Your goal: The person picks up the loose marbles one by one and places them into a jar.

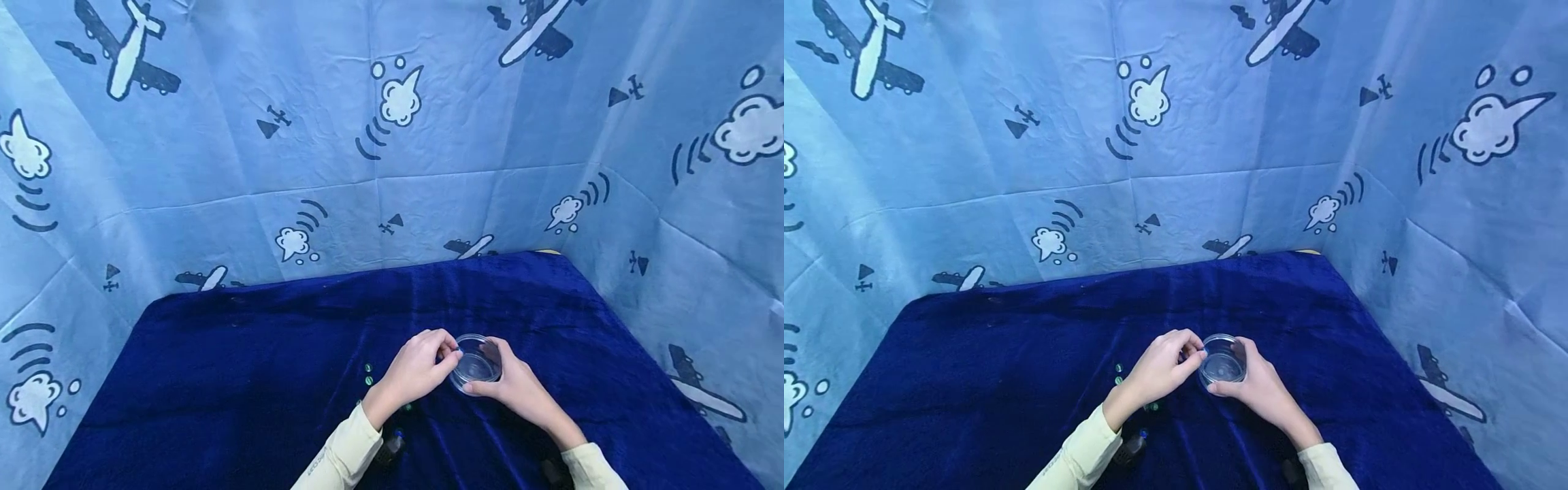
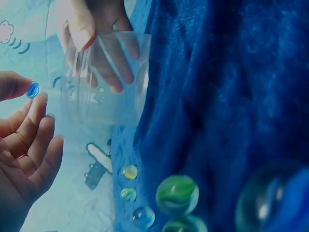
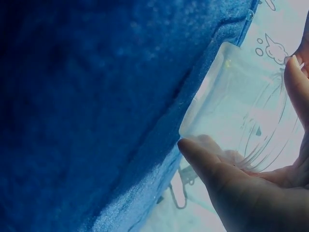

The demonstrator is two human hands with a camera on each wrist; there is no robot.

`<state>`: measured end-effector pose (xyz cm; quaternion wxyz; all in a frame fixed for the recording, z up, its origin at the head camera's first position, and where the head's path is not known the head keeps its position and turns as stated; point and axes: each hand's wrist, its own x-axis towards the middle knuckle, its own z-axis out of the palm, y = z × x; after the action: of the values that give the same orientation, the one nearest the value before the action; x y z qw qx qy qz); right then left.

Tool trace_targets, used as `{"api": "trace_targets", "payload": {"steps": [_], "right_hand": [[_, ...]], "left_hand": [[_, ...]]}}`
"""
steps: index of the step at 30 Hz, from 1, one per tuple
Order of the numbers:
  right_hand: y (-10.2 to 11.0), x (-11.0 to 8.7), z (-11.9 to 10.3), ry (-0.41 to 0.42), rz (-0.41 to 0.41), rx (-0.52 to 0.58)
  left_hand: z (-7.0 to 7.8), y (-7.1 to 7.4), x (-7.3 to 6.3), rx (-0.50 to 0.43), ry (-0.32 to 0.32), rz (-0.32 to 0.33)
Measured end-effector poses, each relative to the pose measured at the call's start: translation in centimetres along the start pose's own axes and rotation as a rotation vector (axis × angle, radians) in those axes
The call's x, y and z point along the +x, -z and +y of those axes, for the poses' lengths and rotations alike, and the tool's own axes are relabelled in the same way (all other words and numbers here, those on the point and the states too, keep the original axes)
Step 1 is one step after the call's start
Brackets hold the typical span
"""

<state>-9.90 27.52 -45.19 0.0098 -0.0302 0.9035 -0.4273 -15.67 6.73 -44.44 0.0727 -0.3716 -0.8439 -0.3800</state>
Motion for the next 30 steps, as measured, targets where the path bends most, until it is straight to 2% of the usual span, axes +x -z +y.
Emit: {"api": "trace_targets", "payload": {"steps": [5, 12, 21, 30], "right_hand": [[0.0, 0.2, -0.4, -0.033, -0.03, 0.009], [0.1, 0.4, -0.3, -0.032, -0.02, 0.007], [0.1, 0.2, -0.1, -0.038, -0.018, 0.021], [0.0, 0.1, 0.1, -0.036, -0.011, 0.023]], "left_hand": [[0.0, -0.4, 0.3, 0.021, -0.014, -0.015], [-0.1, -0.8, 0.8, 0.013, -0.031, -0.01], [-0.1, -1.4, 0.7, 0.018, -0.03, -0.019], [-0.2, -1.9, 0.7, 0.056, -0.062, -0.019]]}}
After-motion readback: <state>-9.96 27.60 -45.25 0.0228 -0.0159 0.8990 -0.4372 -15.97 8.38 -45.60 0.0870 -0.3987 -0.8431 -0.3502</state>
